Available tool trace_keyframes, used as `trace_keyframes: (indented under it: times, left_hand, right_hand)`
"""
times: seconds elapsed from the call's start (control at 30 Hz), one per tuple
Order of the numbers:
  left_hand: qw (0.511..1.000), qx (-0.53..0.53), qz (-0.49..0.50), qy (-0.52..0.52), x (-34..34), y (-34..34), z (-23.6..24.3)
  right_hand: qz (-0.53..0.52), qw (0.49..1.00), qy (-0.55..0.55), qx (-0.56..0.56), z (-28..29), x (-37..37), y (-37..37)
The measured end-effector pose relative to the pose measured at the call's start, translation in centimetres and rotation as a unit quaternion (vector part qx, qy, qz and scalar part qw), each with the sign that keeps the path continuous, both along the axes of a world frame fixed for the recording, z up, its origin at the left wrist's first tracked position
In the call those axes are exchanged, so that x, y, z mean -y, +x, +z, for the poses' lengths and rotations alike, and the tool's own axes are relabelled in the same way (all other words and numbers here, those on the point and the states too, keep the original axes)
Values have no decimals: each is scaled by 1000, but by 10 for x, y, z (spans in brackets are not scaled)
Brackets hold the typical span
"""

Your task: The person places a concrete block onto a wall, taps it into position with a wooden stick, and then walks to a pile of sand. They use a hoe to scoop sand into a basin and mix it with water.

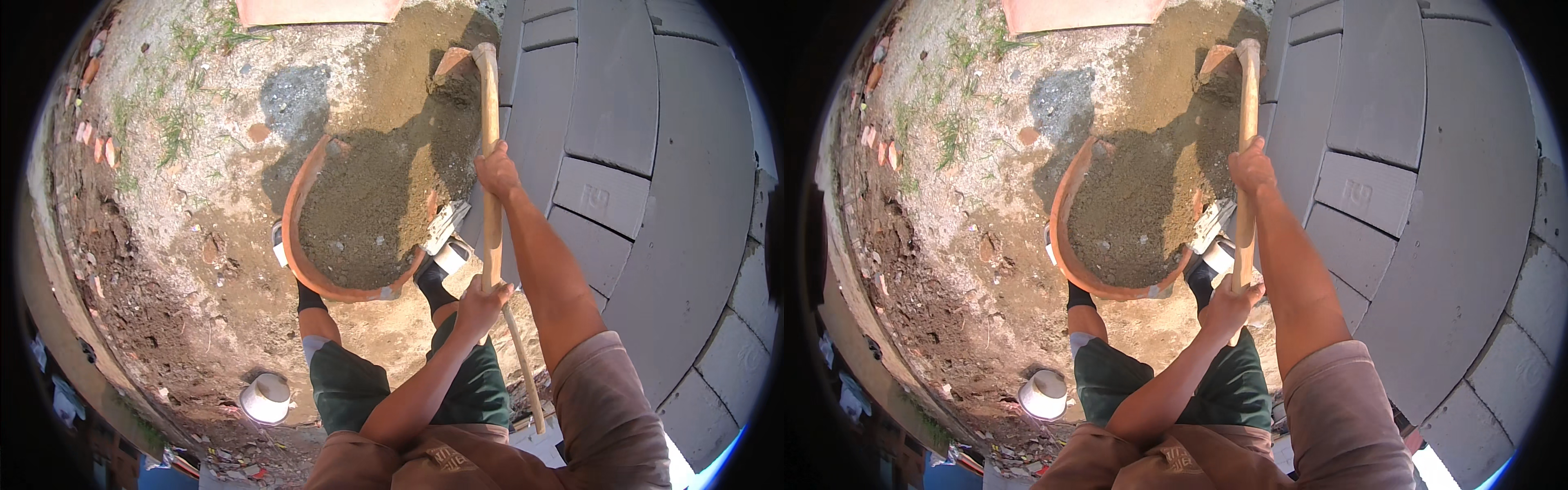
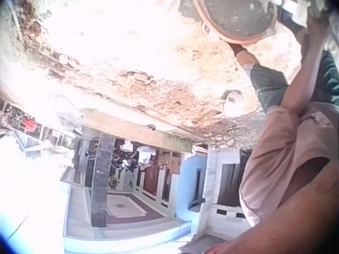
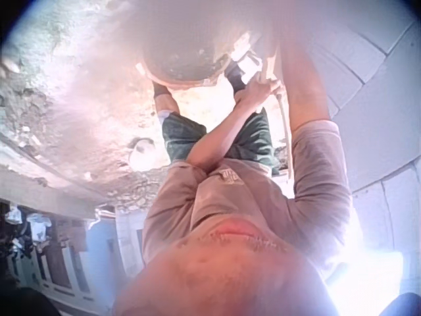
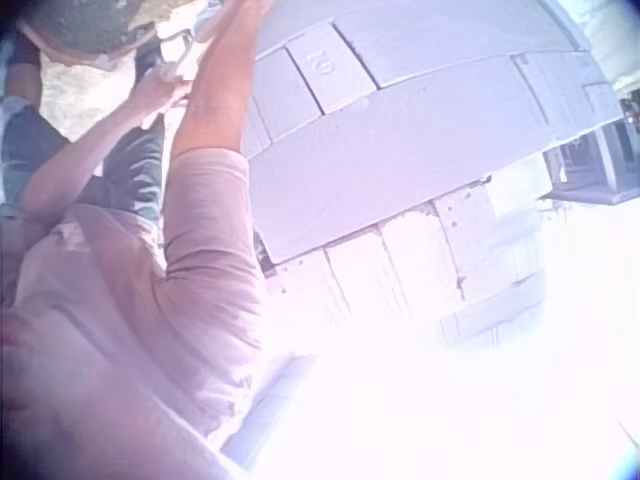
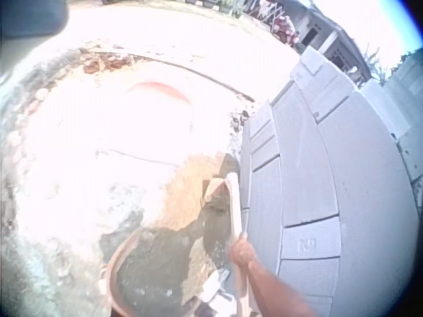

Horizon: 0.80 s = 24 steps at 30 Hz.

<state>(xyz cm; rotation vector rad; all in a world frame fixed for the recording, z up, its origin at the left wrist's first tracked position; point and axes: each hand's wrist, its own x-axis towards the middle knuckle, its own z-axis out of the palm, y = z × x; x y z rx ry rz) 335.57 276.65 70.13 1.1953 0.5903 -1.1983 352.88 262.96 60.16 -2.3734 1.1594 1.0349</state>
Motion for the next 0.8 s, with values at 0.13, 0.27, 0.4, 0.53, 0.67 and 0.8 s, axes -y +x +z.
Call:
trace_keyframes:
  times: [0.13, 0.27, 0.4, 0.53, 0.67, 0.8]
  left_hand:
    - [998, -55, -13, -20, -46, -13, 28]
    - [996, -88, -11, 2, -87, -41, 54]
    - [991, -104, -81, -14, -141, -46, 71]
    - [988, -101, -118, 12, -198, -53, 89]
    - [976, -110, -185, 26, -305, -52, 108]
    - [947, -99, -294, 85, -378, -65, 148]
  right_hand:
    - [-16, 999, 22, -17, 16, -32, -32]
    - [-3, 998, 10, -58, 36, -74, -62]
    - [-57, 997, 15, -40, 40, -108, -93]
    - [-97, 994, 32, -26, 58, -151, -117]
    - [-184, 981, 61, 16, 99, -247, -144]
    - [-264, 954, 118, 76, 142, -319, -188]
